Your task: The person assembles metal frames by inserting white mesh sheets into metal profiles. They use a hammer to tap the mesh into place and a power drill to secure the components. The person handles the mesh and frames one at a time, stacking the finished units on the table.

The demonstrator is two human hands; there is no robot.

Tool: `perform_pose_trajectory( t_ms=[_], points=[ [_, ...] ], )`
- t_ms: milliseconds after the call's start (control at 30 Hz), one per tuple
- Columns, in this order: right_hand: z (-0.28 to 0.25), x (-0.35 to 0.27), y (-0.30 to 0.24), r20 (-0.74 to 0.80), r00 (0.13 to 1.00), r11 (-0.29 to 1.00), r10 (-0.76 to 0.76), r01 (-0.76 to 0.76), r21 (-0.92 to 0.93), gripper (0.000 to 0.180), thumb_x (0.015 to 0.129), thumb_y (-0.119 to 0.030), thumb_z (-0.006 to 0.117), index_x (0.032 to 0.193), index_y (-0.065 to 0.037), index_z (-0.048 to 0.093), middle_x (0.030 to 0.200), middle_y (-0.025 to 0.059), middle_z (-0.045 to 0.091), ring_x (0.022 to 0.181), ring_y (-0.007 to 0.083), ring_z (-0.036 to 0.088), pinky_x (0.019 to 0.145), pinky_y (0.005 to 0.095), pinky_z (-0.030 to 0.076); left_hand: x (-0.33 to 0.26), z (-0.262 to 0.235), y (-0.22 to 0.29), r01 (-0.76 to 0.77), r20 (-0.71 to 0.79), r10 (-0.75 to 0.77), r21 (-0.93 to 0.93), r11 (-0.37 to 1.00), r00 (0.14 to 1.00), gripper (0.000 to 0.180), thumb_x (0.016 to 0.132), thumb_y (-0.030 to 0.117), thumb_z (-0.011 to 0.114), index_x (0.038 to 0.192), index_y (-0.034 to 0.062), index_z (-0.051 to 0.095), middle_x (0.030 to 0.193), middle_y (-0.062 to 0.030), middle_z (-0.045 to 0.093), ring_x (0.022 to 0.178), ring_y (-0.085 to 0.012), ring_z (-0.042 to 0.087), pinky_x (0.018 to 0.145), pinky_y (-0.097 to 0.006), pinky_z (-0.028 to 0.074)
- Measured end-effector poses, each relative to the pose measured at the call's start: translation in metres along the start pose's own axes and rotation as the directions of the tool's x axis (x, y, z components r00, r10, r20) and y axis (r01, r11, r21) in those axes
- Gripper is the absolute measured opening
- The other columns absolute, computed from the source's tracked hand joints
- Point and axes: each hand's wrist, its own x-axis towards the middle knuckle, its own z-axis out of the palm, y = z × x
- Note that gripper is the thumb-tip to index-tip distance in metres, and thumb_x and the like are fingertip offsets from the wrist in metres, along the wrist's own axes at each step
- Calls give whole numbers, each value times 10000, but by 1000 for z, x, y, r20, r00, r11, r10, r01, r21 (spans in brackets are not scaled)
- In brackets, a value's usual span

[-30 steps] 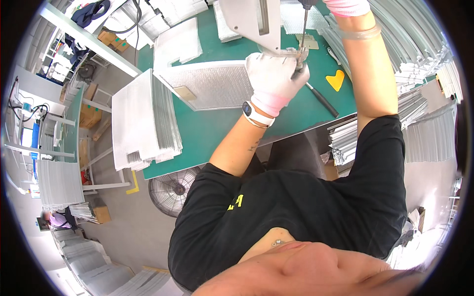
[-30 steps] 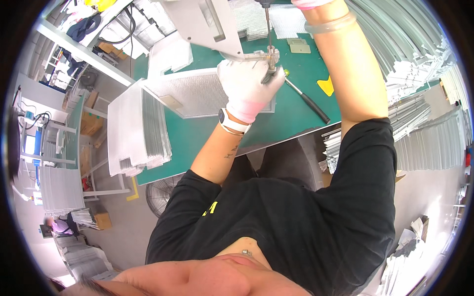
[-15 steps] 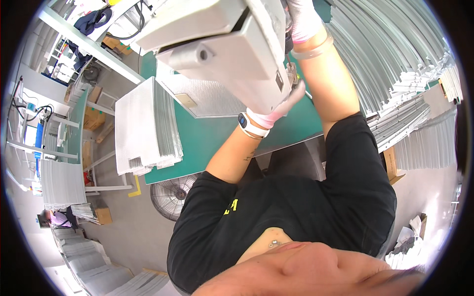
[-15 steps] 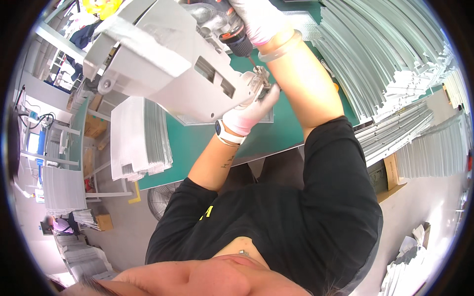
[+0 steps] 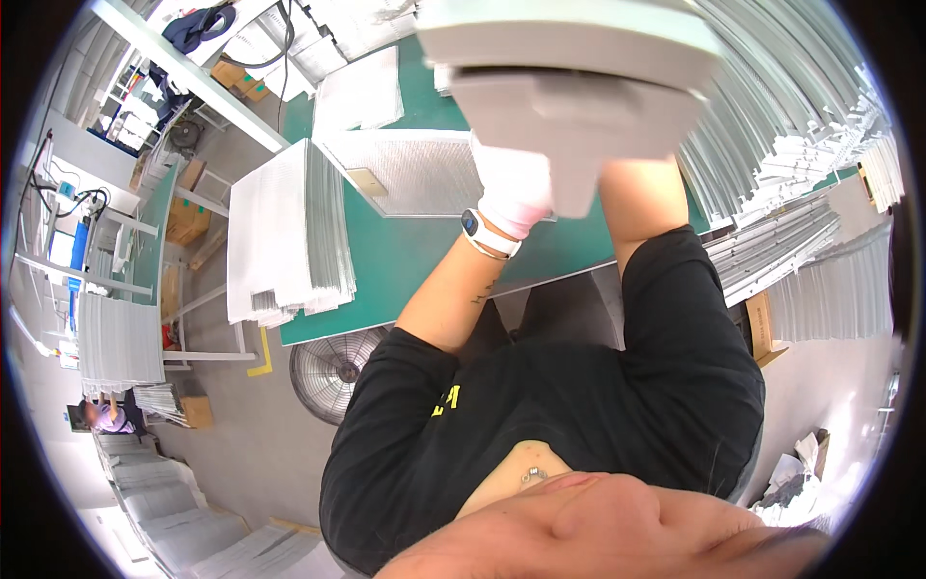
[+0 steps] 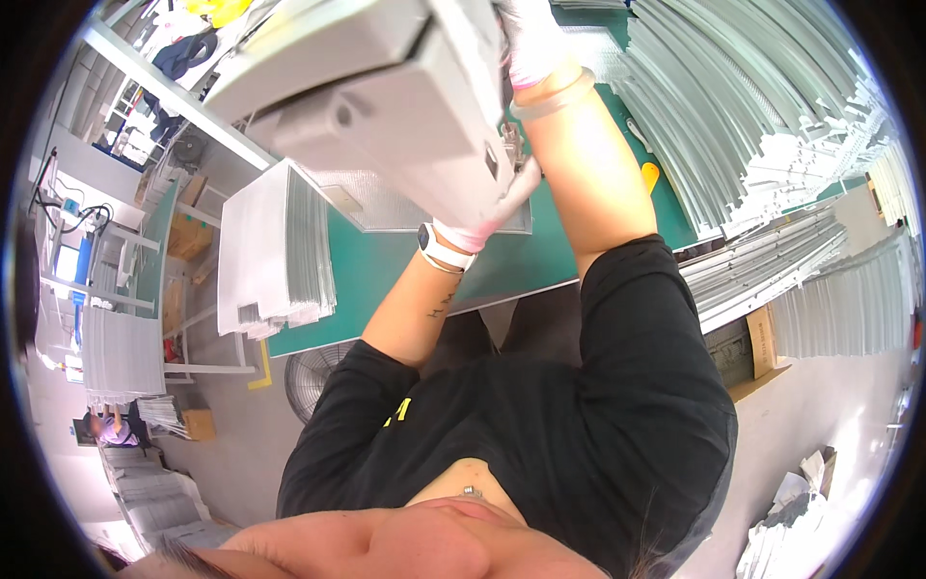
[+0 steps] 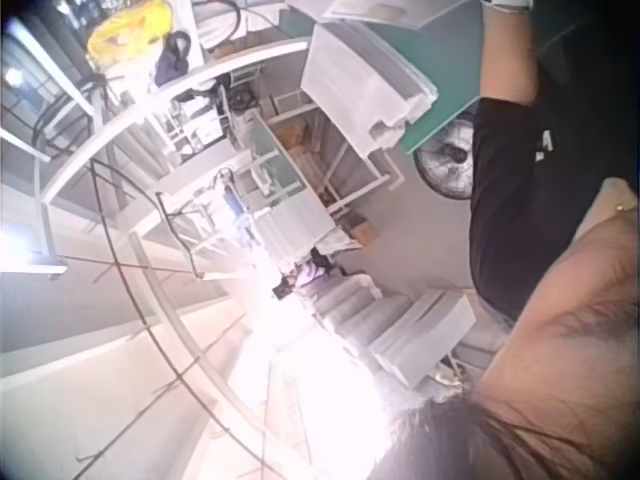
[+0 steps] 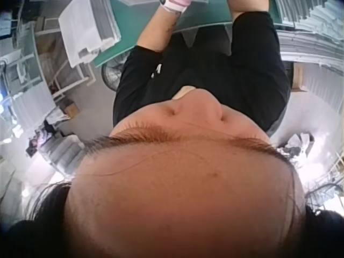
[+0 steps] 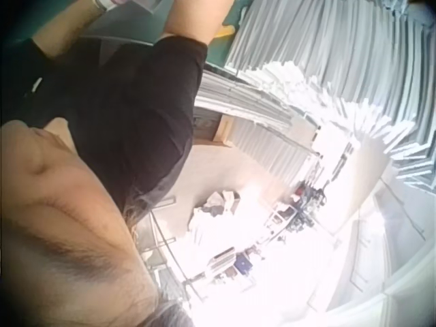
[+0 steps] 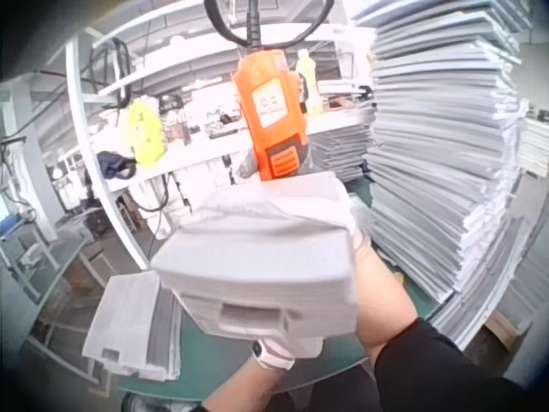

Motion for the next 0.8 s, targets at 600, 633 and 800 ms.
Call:
perform_pose_trajectory(
  t_ms=[600, 633, 800],
  points=[
    [47, 10, -47, -33, 990, 951, -135, 120, -286, 266, 972, -267, 638, 1191, -120, 608, 806, 16, 634, 648, 93, 592, 586, 234, 501, -261, -161, 16, -256, 682, 326, -205, 945, 655, 129, 755, 246, 667, 731, 141, 597, 797, -45, 587, 729, -227, 638, 586, -369, 507],
    [49, 9, -43, -47, 991, 959, -124, 108, -263, 285, 974, -267, 635, 1215, -118, 603, 809, 15, 634, 646, 92, 590, 583, 233, 498, -283, -160, 12, -353, 710, 359, -164, 921, 606, 97, 770, 259, 652, 785, 176, 606, 780, 9, 578, 756, -174, 620, 642, -347, 518],
    [65, -9, -40, -89, 986, 964, -140, 115, -238, 365, 984, -269, 614, 1309, -109, 573, 806, -3, 621, 631, 77, 563, 558, 214, 466, -212, -156, -9, -7, 392, -126, 322, 947, 911, 481, 778, 290, 727, 1210, 102, 630, 1276, -119, 588, 1174, -339, 543, 1037, -494, 384]
  ],
)
